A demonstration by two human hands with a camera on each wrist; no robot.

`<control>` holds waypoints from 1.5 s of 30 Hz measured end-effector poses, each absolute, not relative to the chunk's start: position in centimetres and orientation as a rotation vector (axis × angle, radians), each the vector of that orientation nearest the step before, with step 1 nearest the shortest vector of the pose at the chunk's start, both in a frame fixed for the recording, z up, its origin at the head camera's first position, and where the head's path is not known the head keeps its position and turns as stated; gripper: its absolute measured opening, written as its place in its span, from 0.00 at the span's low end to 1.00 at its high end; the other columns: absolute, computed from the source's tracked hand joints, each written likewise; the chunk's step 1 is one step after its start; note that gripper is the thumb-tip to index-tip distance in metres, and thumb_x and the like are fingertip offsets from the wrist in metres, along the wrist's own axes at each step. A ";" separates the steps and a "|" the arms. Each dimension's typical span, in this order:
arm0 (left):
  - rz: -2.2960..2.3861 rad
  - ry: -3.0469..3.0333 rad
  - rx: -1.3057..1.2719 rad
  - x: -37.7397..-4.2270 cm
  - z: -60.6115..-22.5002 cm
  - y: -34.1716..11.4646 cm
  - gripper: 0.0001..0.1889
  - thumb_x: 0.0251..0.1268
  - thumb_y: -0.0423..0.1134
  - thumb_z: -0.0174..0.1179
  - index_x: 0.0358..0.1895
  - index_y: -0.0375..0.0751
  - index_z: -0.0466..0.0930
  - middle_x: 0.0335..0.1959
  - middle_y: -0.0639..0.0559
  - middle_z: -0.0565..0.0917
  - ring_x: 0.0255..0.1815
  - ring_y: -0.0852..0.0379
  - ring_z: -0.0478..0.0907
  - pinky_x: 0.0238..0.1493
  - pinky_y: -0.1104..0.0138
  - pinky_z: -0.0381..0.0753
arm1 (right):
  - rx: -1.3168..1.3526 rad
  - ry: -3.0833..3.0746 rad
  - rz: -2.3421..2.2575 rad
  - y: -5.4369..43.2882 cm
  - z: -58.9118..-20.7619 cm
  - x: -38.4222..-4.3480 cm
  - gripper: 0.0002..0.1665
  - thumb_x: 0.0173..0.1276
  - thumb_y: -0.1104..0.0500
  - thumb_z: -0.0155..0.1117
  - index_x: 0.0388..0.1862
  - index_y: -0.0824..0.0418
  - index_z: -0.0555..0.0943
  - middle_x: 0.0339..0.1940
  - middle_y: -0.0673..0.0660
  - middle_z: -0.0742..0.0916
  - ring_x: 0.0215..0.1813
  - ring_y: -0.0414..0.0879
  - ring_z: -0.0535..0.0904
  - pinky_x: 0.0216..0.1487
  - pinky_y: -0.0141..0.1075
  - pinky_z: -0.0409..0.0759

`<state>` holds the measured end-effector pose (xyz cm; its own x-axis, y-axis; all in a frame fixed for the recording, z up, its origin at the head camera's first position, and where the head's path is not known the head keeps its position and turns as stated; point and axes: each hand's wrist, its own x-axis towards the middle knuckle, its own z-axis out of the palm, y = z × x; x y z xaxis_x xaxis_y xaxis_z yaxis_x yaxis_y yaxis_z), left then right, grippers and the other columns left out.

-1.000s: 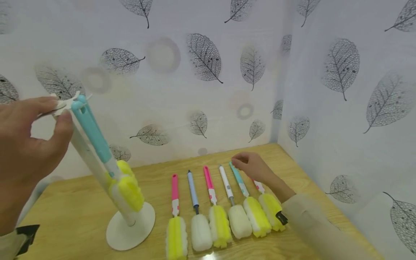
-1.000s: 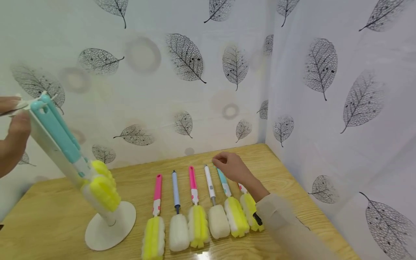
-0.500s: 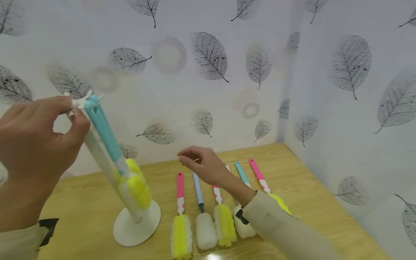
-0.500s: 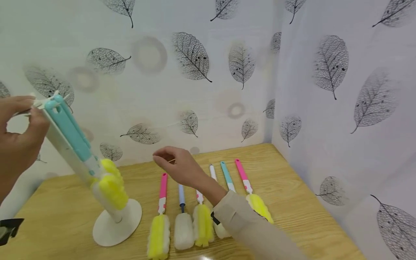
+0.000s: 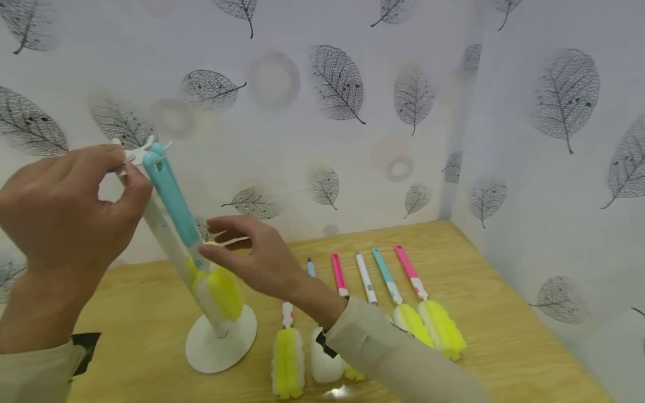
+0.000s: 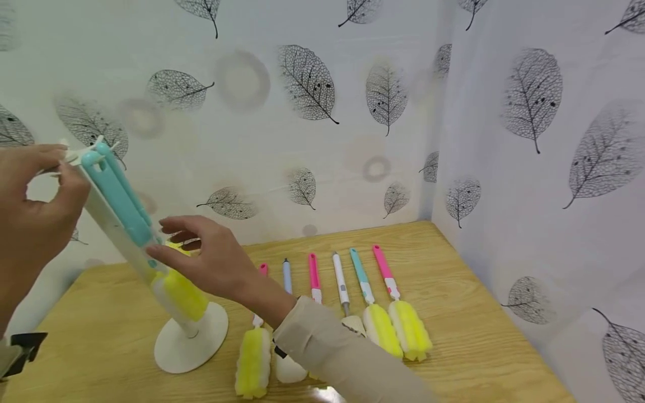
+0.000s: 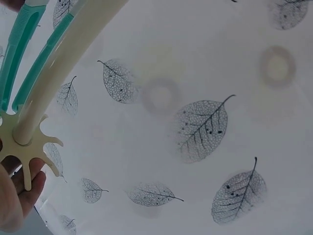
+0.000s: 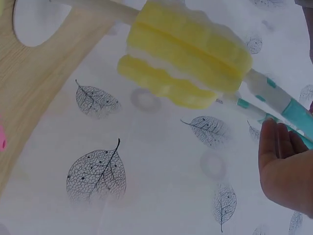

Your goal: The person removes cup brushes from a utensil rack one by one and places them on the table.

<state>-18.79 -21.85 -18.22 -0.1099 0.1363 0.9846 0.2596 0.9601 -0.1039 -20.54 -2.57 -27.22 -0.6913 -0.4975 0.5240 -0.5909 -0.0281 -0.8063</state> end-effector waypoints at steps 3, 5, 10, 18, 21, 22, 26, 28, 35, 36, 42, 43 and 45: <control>-0.095 -1.699 -0.294 -18.5 -18.1 -21.7 0.21 0.61 0.47 0.46 0.29 0.31 0.81 0.23 0.36 0.83 0.14 0.37 0.68 0.17 0.50 0.56 | 1.168 -2.115 1.823 -3.5 -26.8 -20.1 0.24 0.66 0.55 0.65 0.59 0.60 0.76 0.52 0.49 0.82 0.48 0.34 0.78 0.48 0.27 0.76; -0.078 -1.717 -0.290 -18.2 -18.0 -21.5 0.22 0.62 0.47 0.45 0.29 0.30 0.81 0.22 0.35 0.82 0.13 0.37 0.68 0.17 0.52 0.55 | 1.144 -2.107 1.793 -3.8 -26.7 -20.0 0.23 0.65 0.55 0.66 0.58 0.61 0.77 0.51 0.49 0.83 0.46 0.33 0.78 0.47 0.27 0.76; -0.042 -1.758 -0.278 -17.5 -17.6 -21.1 0.23 0.64 0.47 0.43 0.27 0.30 0.79 0.18 0.35 0.79 0.12 0.39 0.66 0.16 0.55 0.53 | 1.125 -2.092 1.684 -4.2 -26.5 -20.1 0.20 0.63 0.57 0.68 0.53 0.62 0.79 0.46 0.50 0.84 0.41 0.30 0.79 0.44 0.25 0.77; -0.049 -1.766 -0.265 -17.1 -17.6 -20.8 0.22 0.63 0.46 0.43 0.26 0.31 0.79 0.15 0.37 0.77 0.12 0.41 0.65 0.16 0.57 0.53 | 1.103 -2.106 1.715 -4.5 -26.5 -19.9 0.18 0.62 0.57 0.69 0.49 0.61 0.80 0.41 0.48 0.84 0.36 0.28 0.78 0.40 0.25 0.78; -0.059 -1.764 -0.259 -17.0 -17.8 -20.7 0.22 0.62 0.47 0.43 0.26 0.32 0.79 0.15 0.38 0.77 0.12 0.41 0.66 0.16 0.56 0.53 | 1.089 -2.113 1.712 -4.8 -26.6 -19.8 0.18 0.62 0.56 0.69 0.50 0.61 0.79 0.41 0.48 0.84 0.36 0.28 0.78 0.40 0.24 0.77; -0.063 -1.763 -0.256 -16.9 -17.8 -20.7 0.22 0.62 0.47 0.43 0.26 0.32 0.79 0.15 0.38 0.77 0.12 0.41 0.66 0.16 0.56 0.54 | 1.086 -2.117 1.709 -4.9 -26.6 -19.8 0.19 0.62 0.56 0.69 0.50 0.61 0.79 0.41 0.47 0.83 0.36 0.28 0.78 0.40 0.24 0.77; -0.083 -1.753 -0.253 -16.8 -17.9 -20.7 0.22 0.62 0.48 0.43 0.26 0.33 0.79 0.15 0.39 0.77 0.12 0.41 0.65 0.16 0.55 0.53 | 1.093 -2.117 1.699 -5.3 -26.7 -19.8 0.18 0.62 0.56 0.68 0.50 0.62 0.79 0.40 0.47 0.84 0.35 0.28 0.78 0.39 0.23 0.77; -0.090 -1.747 -0.250 -16.7 -17.8 -20.7 0.22 0.62 0.48 0.43 0.26 0.34 0.79 0.15 0.39 0.76 0.12 0.41 0.65 0.16 0.55 0.53 | 1.101 -2.097 1.692 -5.4 -26.7 -19.9 0.18 0.62 0.57 0.68 0.49 0.62 0.80 0.40 0.48 0.84 0.35 0.28 0.78 0.40 0.24 0.77; -0.088 -1.746 -0.245 -16.5 -17.7 -20.8 0.21 0.62 0.48 0.42 0.23 0.34 0.76 0.12 0.39 0.73 0.12 0.41 0.64 0.16 0.57 0.50 | 1.124 -2.017 1.674 -5.2 -26.7 -19.9 0.14 0.62 0.58 0.68 0.46 0.62 0.81 0.38 0.47 0.85 0.37 0.27 0.78 0.42 0.24 0.77; -0.094 -1.745 -0.243 -16.5 -17.8 -20.8 0.22 0.62 0.48 0.42 0.23 0.34 0.76 0.12 0.39 0.74 0.12 0.41 0.64 0.16 0.57 0.50 | 1.137 -1.999 1.678 -5.0 -26.6 -19.9 0.14 0.62 0.59 0.68 0.46 0.62 0.81 0.38 0.48 0.85 0.37 0.28 0.79 0.42 0.24 0.77; -0.121 -1.780 -0.268 -17.0 -17.9 -21.4 0.25 0.63 0.46 0.40 0.36 0.31 0.84 0.28 0.36 0.84 0.21 0.34 0.75 0.18 0.50 0.60 | 1.169 -1.938 1.720 -3.4 -25.8 -20.0 0.14 0.62 0.62 0.68 0.46 0.64 0.81 0.38 0.51 0.86 0.38 0.31 0.81 0.42 0.28 0.79; -0.131 -1.794 -0.274 -17.0 -17.9 -21.6 0.25 0.63 0.45 0.40 0.40 0.31 0.85 0.32 0.36 0.85 0.24 0.33 0.77 0.20 0.48 0.63 | 1.161 -1.940 1.728 -3.1 -25.8 -20.1 0.14 0.62 0.62 0.68 0.46 0.64 0.81 0.39 0.51 0.86 0.38 0.31 0.81 0.42 0.28 0.79; -0.173 -1.821 -0.282 -17.1 -18.0 -21.9 0.25 0.63 0.44 0.40 0.44 0.31 0.84 0.38 0.36 0.85 0.30 0.32 0.79 0.24 0.46 0.66 | 1.160 -1.923 1.762 -2.1 -25.7 -20.3 0.15 0.62 0.62 0.68 0.47 0.66 0.81 0.39 0.53 0.86 0.38 0.33 0.81 0.43 0.30 0.79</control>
